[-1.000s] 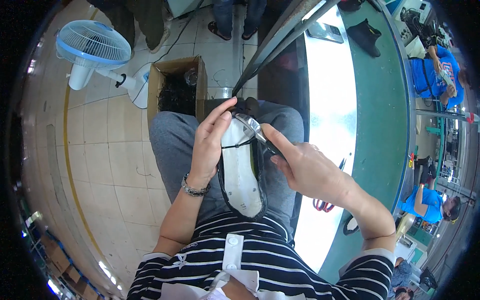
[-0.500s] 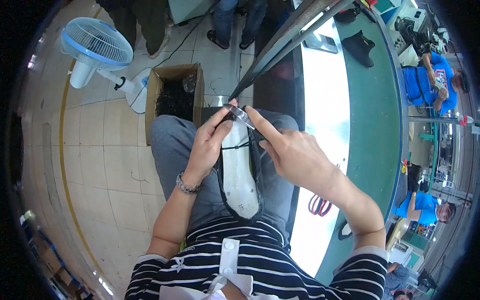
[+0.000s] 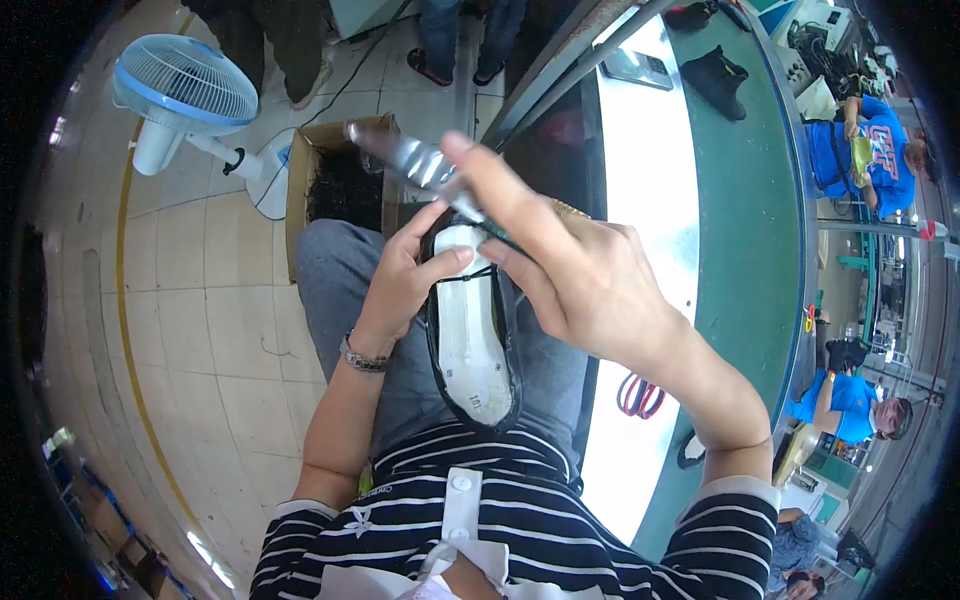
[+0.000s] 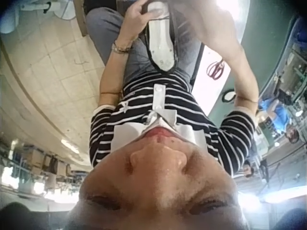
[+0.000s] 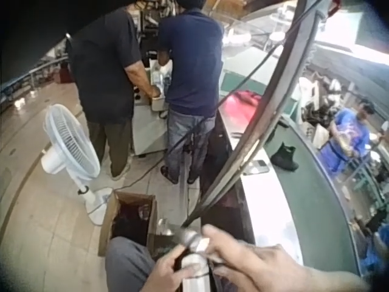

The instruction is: Assembling and finishing shoe components at a factory workbench including trimming and measuring.

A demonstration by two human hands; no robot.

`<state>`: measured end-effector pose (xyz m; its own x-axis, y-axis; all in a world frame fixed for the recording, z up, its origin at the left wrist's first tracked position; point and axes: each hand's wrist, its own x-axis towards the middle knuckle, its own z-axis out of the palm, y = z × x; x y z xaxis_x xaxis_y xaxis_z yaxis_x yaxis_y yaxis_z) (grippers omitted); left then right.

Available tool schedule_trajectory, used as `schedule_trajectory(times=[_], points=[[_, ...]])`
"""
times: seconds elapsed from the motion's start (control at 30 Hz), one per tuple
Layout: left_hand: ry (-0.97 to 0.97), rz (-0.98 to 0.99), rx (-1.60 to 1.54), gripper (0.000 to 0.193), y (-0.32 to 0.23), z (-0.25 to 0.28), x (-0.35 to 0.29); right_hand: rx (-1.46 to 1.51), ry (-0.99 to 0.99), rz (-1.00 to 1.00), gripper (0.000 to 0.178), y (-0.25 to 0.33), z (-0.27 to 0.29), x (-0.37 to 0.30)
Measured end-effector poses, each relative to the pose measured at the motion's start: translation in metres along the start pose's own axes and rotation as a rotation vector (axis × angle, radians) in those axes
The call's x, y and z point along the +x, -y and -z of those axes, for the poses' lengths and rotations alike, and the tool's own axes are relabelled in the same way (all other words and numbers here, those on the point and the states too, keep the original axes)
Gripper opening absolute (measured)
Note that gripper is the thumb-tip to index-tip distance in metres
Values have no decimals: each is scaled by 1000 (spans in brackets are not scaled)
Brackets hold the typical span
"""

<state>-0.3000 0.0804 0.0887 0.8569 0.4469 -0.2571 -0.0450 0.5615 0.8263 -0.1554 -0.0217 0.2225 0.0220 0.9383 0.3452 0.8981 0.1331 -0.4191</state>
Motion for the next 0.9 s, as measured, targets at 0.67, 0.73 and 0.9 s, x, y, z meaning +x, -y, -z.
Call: schedule_trajectory(times=[0.67,0.73,0.9], points=[[120,-90,66,61,-6,8,2,139,120,-541,67,-10,-3,-84],[129,-101,84,60,-5,9,5,152,-53,-1010,64,-26,-4,-109],[20,-36,123,36,-22,2,11,-276,-55,-1301,65,-87,-38,-197]])
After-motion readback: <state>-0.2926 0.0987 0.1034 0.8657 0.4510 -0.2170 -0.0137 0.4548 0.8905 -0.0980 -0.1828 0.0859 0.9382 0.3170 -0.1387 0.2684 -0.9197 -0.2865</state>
